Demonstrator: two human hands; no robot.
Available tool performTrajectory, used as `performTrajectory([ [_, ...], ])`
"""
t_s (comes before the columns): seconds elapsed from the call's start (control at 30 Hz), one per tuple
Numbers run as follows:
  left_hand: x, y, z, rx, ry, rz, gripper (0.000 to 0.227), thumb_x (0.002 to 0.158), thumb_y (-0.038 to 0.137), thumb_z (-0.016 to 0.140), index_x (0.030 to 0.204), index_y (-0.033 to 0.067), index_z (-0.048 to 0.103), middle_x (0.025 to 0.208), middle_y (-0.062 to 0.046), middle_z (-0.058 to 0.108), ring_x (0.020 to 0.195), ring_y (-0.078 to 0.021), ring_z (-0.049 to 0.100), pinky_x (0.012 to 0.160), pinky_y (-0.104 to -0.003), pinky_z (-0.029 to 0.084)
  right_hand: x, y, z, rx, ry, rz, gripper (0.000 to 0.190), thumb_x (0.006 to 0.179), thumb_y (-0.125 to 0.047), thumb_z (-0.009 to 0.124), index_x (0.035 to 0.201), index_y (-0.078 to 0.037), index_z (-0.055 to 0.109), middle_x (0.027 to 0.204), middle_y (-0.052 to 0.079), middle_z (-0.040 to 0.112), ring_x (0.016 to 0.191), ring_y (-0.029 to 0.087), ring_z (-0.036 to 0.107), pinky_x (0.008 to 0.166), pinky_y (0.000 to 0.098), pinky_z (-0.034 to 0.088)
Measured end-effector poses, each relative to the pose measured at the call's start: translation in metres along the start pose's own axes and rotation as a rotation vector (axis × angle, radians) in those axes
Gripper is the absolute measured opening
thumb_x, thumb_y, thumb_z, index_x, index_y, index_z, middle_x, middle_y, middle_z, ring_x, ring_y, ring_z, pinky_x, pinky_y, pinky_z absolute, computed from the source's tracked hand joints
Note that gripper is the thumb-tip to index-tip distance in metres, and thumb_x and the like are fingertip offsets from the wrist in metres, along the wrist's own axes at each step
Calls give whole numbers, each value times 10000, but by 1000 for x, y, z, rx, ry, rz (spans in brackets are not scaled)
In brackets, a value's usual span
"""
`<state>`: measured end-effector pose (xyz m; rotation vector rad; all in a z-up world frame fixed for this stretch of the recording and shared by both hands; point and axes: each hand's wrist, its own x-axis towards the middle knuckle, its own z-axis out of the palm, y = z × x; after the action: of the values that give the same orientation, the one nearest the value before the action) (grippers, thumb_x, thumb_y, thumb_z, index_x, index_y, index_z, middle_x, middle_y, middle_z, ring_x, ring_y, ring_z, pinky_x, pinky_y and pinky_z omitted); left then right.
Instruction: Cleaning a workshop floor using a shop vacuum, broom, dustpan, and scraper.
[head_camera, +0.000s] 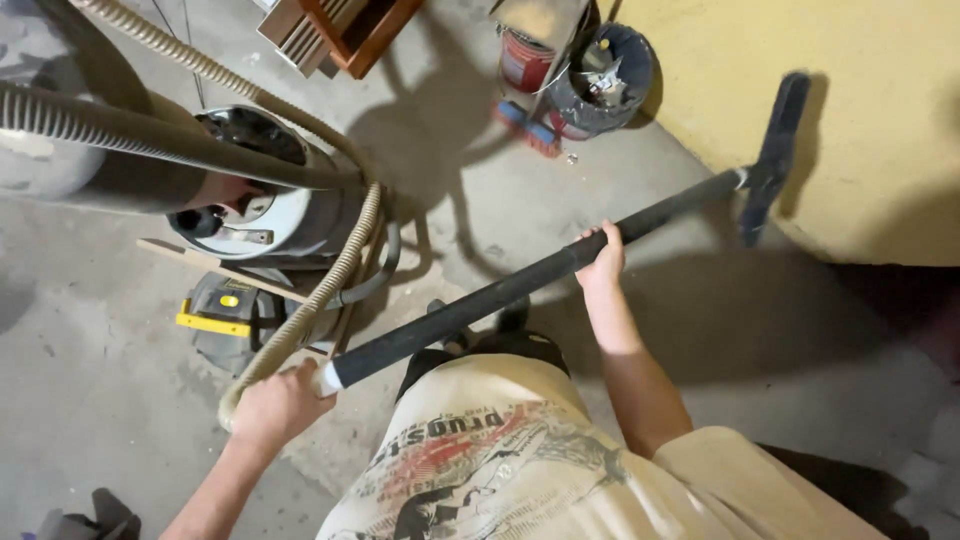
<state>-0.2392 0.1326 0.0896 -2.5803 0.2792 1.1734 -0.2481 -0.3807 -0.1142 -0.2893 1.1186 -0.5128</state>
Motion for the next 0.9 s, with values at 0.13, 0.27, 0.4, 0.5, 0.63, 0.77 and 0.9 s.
performTrajectory([
  [0.13,-42,-3,-59,78,326,282,585,870,566,648,1322,203,565,962,3,727,801,-197,766,713,-387,662,15,47,-27,28,23,112,202,896,-192,700,816,-123,528,663,43,537,563,185,553,546,288,497],
  [0.27,-91,-41,-110,85,675,425,505,780,406,781,1240,219,687,1042,60,783,1010,-144,739,1163,-399,544,24,102,-27,28,222,259,152,872,-185,654,885,-97,531,703,78,580,589,205,575,557,302,535],
  [0.4,-92,-39,-116,-160,1165,452,596,731,422,942,1195,102,747,1272,-99,720,1286,-297,605,1272,-496,309,35,160,-31,-60,193,344,317,823,-90,714,1059,-109,504,932,112,571,718,236,626,686,347,625],
  [0.5,-81,1,-110,-887,1450,373,1090,813,399,827,1639,123,173,1626,-167,303,1559,-324,342,1394,-482,318,14,198,-21,-179,204,510,241,855,-190,751,1057,-104,651,981,44,701,896,180,694,876,301,599],
  [0.63,-44,27,-93,-1580,1367,419,1255,794,25,954,1654,81,42,1679,-190,188,1580,-290,209,1297,-577,298,87,285,-45,48,110,540,463,817,-38,773,1109,-38,414,994,118,512,913,293,714,901,403,597],
  [0.77,-32,37,-95,-1759,1480,341,1231,809,-67,918,1644,108,30,1602,-185,328,1496,-276,415,1269,-507,406,50,318,-18,-16,78,613,376,832,-88,752,1053,-36,452,942,86,485,877,258,663,878,371,572],
  [0.9,-3,42,-81,-1879,1229,83,743,842,-37,837,1470,91,462,1309,-107,602,1201,-211,634,1076,-461,521,21,351,2,-179,64,600,405,870,-179,733,1111,-52,433,995,129,504,898,313,676,838,416,617],
])
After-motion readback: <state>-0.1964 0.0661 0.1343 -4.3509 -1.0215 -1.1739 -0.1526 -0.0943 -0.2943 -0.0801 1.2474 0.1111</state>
